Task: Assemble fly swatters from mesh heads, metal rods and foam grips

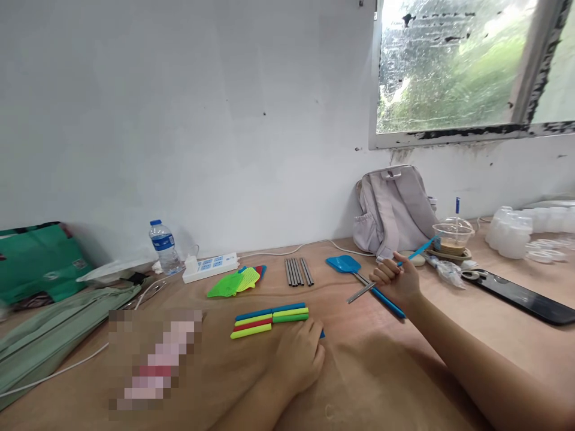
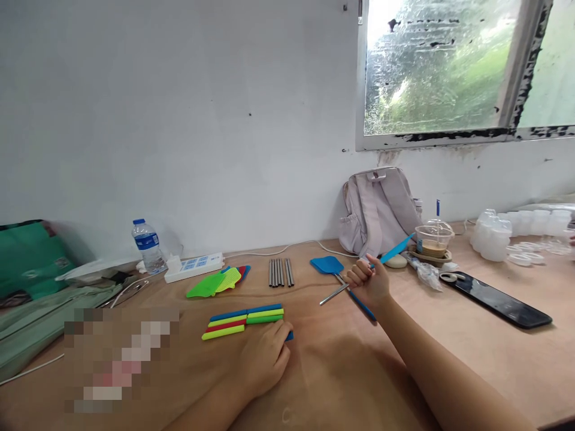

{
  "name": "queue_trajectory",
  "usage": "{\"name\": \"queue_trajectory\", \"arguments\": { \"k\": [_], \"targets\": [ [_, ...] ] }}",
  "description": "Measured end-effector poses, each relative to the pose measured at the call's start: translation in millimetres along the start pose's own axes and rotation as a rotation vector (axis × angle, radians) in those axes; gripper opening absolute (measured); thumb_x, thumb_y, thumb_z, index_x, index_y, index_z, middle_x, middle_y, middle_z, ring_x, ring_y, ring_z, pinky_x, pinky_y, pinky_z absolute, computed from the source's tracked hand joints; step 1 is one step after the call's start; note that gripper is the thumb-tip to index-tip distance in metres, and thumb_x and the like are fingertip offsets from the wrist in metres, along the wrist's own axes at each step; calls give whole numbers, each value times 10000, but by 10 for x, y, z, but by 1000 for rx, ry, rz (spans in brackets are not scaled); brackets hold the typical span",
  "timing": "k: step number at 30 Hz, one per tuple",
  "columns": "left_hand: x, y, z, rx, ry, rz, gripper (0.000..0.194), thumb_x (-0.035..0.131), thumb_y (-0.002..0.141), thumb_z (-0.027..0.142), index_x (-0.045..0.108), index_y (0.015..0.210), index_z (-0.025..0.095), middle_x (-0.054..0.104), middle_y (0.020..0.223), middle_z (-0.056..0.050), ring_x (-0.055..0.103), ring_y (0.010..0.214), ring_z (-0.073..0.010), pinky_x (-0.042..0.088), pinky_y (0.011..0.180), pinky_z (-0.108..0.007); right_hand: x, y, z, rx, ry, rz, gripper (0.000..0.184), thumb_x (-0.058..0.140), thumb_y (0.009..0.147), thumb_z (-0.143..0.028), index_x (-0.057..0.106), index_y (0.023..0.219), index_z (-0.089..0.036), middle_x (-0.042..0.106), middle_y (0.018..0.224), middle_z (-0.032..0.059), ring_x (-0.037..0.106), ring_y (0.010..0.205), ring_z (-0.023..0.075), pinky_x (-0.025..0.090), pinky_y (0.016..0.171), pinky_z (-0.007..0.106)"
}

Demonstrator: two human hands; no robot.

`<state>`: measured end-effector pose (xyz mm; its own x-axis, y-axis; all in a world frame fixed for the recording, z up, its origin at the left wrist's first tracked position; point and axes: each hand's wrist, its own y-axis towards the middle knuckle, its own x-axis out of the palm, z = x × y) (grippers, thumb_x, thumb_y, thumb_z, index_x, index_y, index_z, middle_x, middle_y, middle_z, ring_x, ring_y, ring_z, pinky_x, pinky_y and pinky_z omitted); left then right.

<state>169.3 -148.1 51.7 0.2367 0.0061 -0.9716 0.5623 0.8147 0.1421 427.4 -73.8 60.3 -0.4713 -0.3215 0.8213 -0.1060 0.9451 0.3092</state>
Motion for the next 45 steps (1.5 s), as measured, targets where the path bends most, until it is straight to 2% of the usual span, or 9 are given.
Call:
{"name": "queue_trajectory", "arguments": {
  "k": [3, 6, 12, 21, 30, 34, 40, 45],
  "targets": [
    [13, 28, -42, 38, 38, 11, 331, 382, 770, 113, 549, 1049, 171, 609, 1035, -67, 522, 974, -225, 401, 872, -355, -46, 2, -65, -66, -27, 32, 491, 480, 797, -311, 117, 488, -196, 109, 419, -79, 84, 400, 89, 211, 386, 255],
    [26, 46, -76, 50, 54, 12, 409, 400, 754, 79, 542, 1124, 177, 595, 1082, -64, 503, 1008, -221, 378, 910, -350, -55, 3, -27, -62, -85, 25, 496, 487, 789, -313, 115, 482, -196, 129, 406, -73, 105, 393, 90, 210, 385, 260],
    [50, 62, -105, 10, 152, 49, 433, 393, 749, 18, 560, 1105, 200, 585, 1072, -64, 506, 981, -219, 396, 876, -351, -47, -4, 108, 1, -126, 12, 499, 499, 777, -299, 117, 474, -198, 162, 392, -67, 152, 380, 87, 212, 389, 257],
    [64, 101, -183, -56, 227, 55, 430, 333, 775, -19, 567, 1082, 171, 580, 1080, -100, 519, 955, -258, 406, 824, -409, -33, -13, 221, 69, -143, -27, 503, 518, 757, -287, 114, 471, -199, 121, 399, -79, 121, 367, 79, 206, 382, 243],
    [36, 108, -231, -90, 267, 83, 420, 332, 784, -16, 581, 1047, 198, 596, 1045, -76, 529, 935, -224, 402, 819, -373, -26, -19, 249, 84, -171, -58, 505, 523, 763, -307, 127, 467, -199, 112, 405, -83, 111, 372, 81, 217, 389, 240],
    [20, 111, -269, -103, 274, 97, 441, 320, 777, -24, 589, 1040, 206, 601, 1039, -70, 532, 941, -228, 410, 810, -369, 2, -24, 258, 85, -206, -72, 461, 519, 764, -324, 193, 463, -201, 155, 411, -84, 103, 381, 78, 201, 393, 236],
    [9, 104, -285, -111, 258, 107, 468, 308, 754, -35, 594, 1039, 201, 602, 1046, -76, 531, 947, -228, 411, 821, -376, 93, -34, 275, 42, -290, -103, 268, 555, 710, -384, 412, 574, -203, 257, 439, -90, 118, 390, 69, 158, 400, 222],
    [1, 76, -272, -79, 212, 118, 441, 385, 719, 1, 575, 1071, 188, 575, 1087, -85, 514, 977, -232, 402, 859, -378, 191, -74, 376, -46, -396, -134, 288, 565, 764, -454, 455, 654, -212, 335, 468, -90, 145, 362, 54, 152, 398, 218]
  ]
}}
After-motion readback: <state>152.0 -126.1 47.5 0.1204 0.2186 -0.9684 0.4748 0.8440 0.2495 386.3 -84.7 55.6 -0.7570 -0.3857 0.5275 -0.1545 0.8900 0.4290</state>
